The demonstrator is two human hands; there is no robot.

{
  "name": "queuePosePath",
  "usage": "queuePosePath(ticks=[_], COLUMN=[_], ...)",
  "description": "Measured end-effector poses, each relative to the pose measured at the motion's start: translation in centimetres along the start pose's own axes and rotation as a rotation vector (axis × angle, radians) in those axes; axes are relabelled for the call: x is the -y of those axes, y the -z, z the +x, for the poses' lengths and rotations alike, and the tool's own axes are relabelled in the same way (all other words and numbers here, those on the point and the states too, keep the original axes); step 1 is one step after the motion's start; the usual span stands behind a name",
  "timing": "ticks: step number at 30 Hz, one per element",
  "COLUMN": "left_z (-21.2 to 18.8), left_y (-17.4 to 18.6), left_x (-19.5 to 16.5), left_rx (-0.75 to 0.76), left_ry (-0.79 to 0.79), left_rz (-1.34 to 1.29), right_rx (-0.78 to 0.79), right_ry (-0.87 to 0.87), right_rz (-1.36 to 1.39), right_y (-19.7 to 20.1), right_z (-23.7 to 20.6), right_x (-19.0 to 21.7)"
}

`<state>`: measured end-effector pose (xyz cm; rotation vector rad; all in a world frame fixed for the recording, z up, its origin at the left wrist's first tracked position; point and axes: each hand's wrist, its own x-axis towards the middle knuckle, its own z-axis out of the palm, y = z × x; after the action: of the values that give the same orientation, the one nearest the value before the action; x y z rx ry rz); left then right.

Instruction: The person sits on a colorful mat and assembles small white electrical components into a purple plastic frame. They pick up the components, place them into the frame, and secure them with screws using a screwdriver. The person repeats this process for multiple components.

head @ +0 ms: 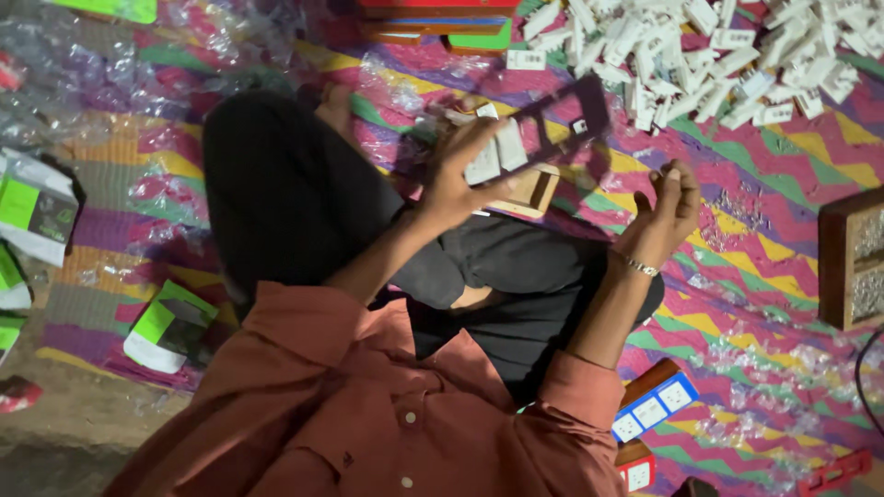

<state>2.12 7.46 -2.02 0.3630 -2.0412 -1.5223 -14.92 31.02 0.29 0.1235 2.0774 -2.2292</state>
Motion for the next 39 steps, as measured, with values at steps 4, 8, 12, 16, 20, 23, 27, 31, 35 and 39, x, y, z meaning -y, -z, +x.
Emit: queuePosePath(ticks=[4,8,12,16,20,23,27,31,35,39], left_z=[0.5,0.2,0.2,0.0,-0.5,-0.7,-0.8,-0.7,0.0,0.5], left_y=[0.0,0.8,1.0,0.8,0.2,-0.2,-0.5,-0.3,-0.2,-0.1], left_x=[1.3,1.5,1.4,1.7,2.7,3.5,3.9,3.4,2.7,1.9], left_rx=[0.027,0.145,0.178,0.172,0.128,0.067,0.026,-0.005,-0.004,0.063], left_ry=[0.449,0.647,0.645,0.64,0.692,0.694,0.685,0.694,0.738,0.75], left_rz=[-0.85,-1.45,-1.458,-1.495,-1.389,-1.263,-1.23,-1.215,-1.209,-1.17], right_rx=[0.085,0.247,0.299,0.291,0.258,0.156,0.149,0.229,0.13,0.118], right_ry=[-0.047,0.13,0.322,0.355,0.527,0.677,0.611,0.633,0.483,0.471], right_rz=[-0.004,-0.262,-0.758,-1.069,-1.221,-1.22,-1.252,-1.283,-1.351,-1.297], right_y=[0.1,0.0,4.7,12.0,16.2,16.7,16.8,17.8,20.2,21.0], right_z=[-0.2,0.1,4.9,11.2,12.7,12.0,11.9,12.8,12.4,11.6], right_x=[0.1,-1.7,-2.2,-2.6,-5.7,-7.7,-7.4,-5.7,-5.0,-6.1])
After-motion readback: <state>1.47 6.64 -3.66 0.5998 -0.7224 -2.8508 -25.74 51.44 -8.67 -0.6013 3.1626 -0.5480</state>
